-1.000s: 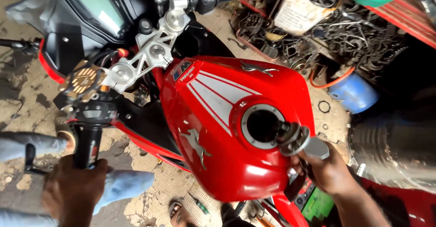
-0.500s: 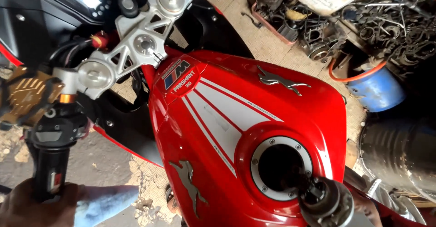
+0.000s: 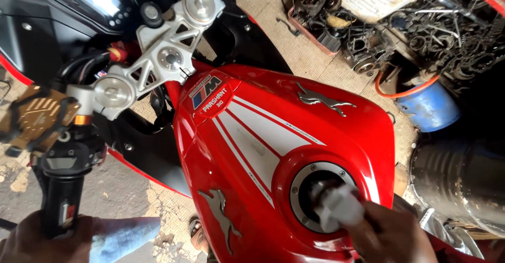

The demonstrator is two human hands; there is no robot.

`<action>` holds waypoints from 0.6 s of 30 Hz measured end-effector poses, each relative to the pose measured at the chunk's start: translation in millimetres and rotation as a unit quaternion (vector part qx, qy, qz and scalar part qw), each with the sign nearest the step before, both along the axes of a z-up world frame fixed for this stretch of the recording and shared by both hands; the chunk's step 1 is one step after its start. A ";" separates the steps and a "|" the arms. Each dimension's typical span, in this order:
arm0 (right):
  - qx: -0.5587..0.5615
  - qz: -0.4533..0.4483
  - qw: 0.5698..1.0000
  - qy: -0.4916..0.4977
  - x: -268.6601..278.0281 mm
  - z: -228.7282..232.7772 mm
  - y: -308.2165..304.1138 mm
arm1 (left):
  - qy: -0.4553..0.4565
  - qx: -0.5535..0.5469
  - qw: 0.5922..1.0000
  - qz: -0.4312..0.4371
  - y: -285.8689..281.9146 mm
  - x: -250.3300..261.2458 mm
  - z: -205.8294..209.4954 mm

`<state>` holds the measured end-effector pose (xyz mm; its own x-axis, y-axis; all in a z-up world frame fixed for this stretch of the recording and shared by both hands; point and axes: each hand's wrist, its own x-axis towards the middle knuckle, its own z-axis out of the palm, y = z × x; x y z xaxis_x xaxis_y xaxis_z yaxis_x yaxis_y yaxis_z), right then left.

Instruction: The recorder removes and replaces a battery in a motorcycle.

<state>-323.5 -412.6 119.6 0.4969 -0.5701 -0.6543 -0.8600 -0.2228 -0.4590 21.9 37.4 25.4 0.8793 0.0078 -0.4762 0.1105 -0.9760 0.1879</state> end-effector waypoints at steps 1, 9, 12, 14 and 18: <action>-0.017 0.009 1.000 0.016 22.8 7.6 -14.7 | -0.004 -0.005 1.000 -0.001 -7.7 -5.3 5.1; -0.024 0.048 0.993 0.102 134.8 92.6 6.0 | -0.217 0.078 0.973 -0.027 -46.6 -24.9 41.7; -0.059 0.086 0.992 0.070 121.5 86.8 8.1 | -0.266 0.118 0.956 -0.033 -67.2 -44.2 80.9; -0.062 0.099 0.992 0.039 111.1 84.7 3.2 | -0.306 0.076 0.948 -0.046 -72.6 -68.8 87.6; -0.050 0.114 0.992 0.004 105.7 85.3 1.3 | -0.450 -0.281 0.826 -0.189 -120.7 -110.3 105.6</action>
